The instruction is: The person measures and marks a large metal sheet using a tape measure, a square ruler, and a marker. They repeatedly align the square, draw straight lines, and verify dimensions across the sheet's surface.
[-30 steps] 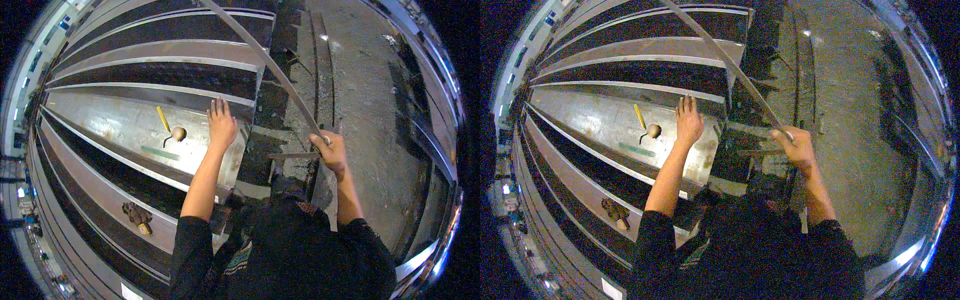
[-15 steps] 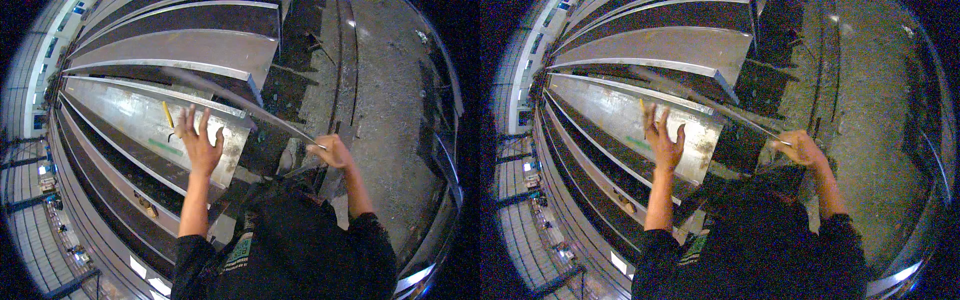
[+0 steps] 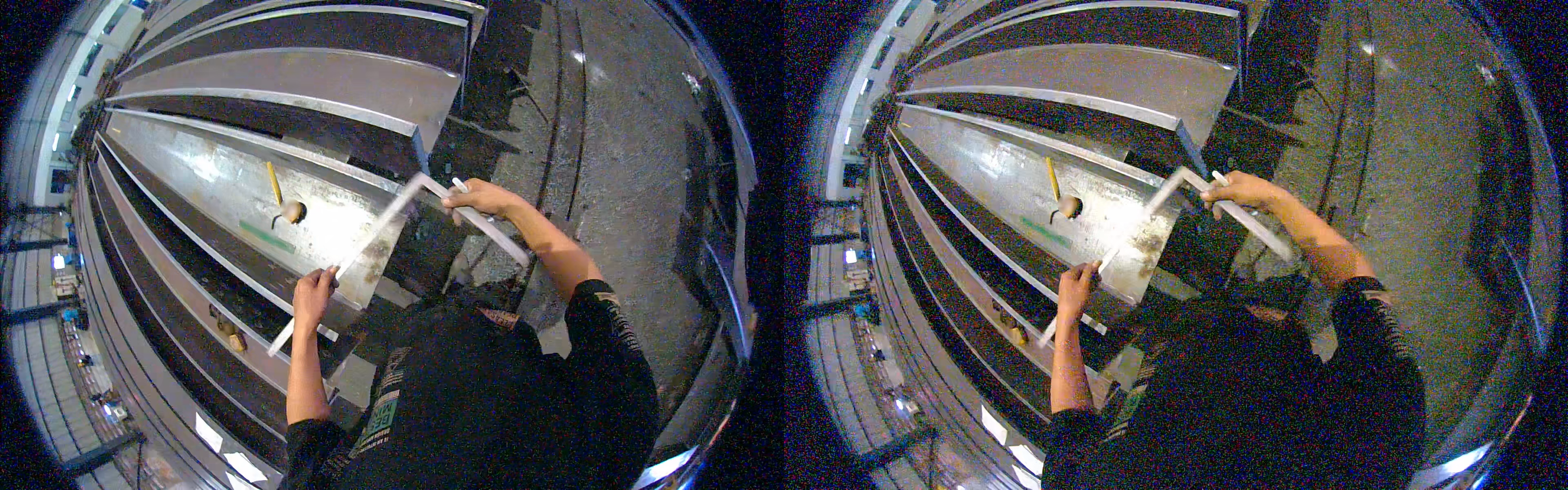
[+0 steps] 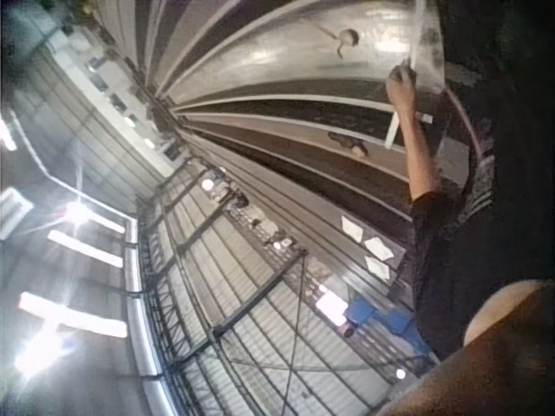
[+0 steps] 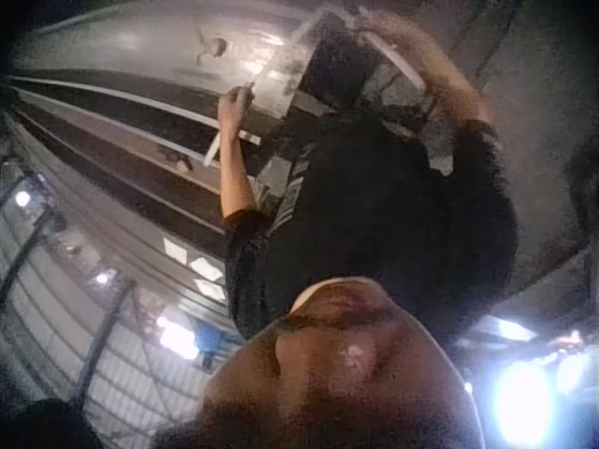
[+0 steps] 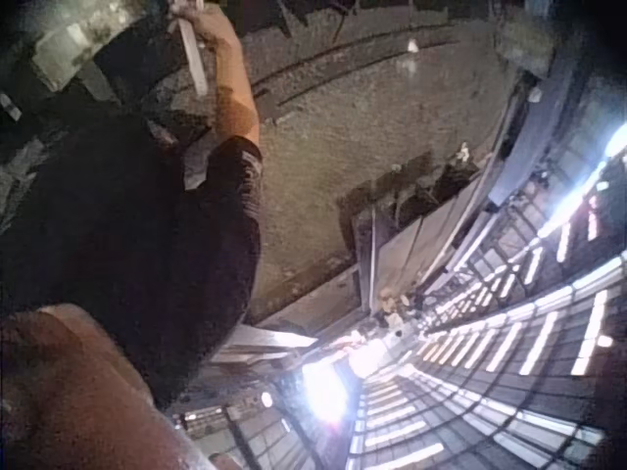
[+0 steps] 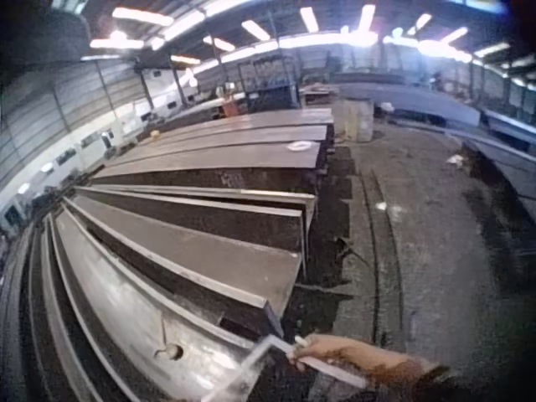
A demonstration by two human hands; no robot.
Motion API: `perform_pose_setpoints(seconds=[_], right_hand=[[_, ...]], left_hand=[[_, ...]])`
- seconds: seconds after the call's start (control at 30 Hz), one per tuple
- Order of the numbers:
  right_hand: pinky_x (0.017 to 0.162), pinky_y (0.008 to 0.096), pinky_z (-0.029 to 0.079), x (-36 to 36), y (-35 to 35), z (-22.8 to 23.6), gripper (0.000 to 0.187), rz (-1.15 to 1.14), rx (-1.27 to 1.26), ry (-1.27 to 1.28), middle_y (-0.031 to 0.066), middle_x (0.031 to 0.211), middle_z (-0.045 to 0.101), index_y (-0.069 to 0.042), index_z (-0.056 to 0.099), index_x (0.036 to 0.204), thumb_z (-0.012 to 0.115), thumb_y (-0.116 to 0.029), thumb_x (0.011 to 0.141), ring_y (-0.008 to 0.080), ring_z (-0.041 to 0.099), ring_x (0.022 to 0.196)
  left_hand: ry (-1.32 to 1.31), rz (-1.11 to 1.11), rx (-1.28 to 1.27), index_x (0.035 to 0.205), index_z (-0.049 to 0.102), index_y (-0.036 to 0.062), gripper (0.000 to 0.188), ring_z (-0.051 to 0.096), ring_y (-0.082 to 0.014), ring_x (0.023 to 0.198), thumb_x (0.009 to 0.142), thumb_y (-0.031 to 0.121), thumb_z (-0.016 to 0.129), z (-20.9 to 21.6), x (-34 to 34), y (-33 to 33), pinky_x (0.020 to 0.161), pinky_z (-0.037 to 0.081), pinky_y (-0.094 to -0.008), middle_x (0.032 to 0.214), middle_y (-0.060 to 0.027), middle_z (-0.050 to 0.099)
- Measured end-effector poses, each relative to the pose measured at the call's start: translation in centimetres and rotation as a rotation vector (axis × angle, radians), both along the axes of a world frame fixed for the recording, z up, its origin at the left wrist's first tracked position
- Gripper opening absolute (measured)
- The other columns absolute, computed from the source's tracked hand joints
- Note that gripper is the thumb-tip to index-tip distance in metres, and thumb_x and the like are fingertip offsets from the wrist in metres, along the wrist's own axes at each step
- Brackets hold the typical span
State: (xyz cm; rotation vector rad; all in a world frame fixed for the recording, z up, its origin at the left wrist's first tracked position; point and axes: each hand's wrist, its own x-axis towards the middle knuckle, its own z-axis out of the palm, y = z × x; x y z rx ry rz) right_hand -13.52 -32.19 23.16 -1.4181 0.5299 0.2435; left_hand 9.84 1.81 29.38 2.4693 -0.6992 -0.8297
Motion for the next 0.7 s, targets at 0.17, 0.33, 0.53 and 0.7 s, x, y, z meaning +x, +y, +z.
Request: perform_pose_setpoints(seconds=[0.17,0.33,0.53,0.7], right_hand=[[0.065,0.0308,0.042,1.5,-1.1,-2.2,0.046,-0.026,-0.238,0.158,0.0025,0.063,0.060,-0.006,0.071,0.081,0.058,-0.049,0.090,0.0145,0.056,0.064],[0.055,0.0294,0.038,3.9,-1.4,-3.7,0.042,-0.044,-0.227,0.146,0.0028,0.062,0.059,-0.006,0.068,0.077,0.059,-0.045,0.089,0.0128,0.052,0.057],[0.054,0.0291,0.039,3.6,-2.1,-5.4,0.039,-0.065,-0.241,0.212,0.0012,0.063,0.059,-0.006,0.066,0.076,0.059,-0.042,0.091,0.0128,0.052,0.056],[0.055,0.0299,0.039,5.9,-1.8,-4.9,0.041,-0.065,-0.230,0.127,0.0015,0.062,0.059,-0.007,0.067,0.075,0.060,-0.045,0.090,0.0121,0.052,0.057]], left_hand=[[0.140,0.159,-0.003,0.078,0.069,-0.0013,0.048,0.057,-0.0173,0.058,0.090,0.044,0.060,-5.5,0.3,0.5,0.060,0.045,-0.0343,0.063,-0.0094,0.063],[0.169,0.139,-0.070,0.075,0.069,-0.0021,0.046,0.056,-0.0146,0.058,0.089,0.042,0.064,-10.4,2.1,1.2,0.057,0.044,-0.0319,0.061,-0.0076,0.062],[0.239,0.199,-0.080,0.072,0.069,-0.0014,0.047,0.048,-0.0123,0.049,0.085,0.044,0.068,-10.0,3.1,1.1,0.049,0.038,-0.0308,0.055,-0.0041,0.058],[0.107,0.321,-0.121,0.072,0.071,0.0000,0.043,0.049,-0.0122,0.048,0.083,0.041,0.071,-13.1,4.4,1.5,0.048,0.038,-0.0308,0.056,-0.0039,0.058]])
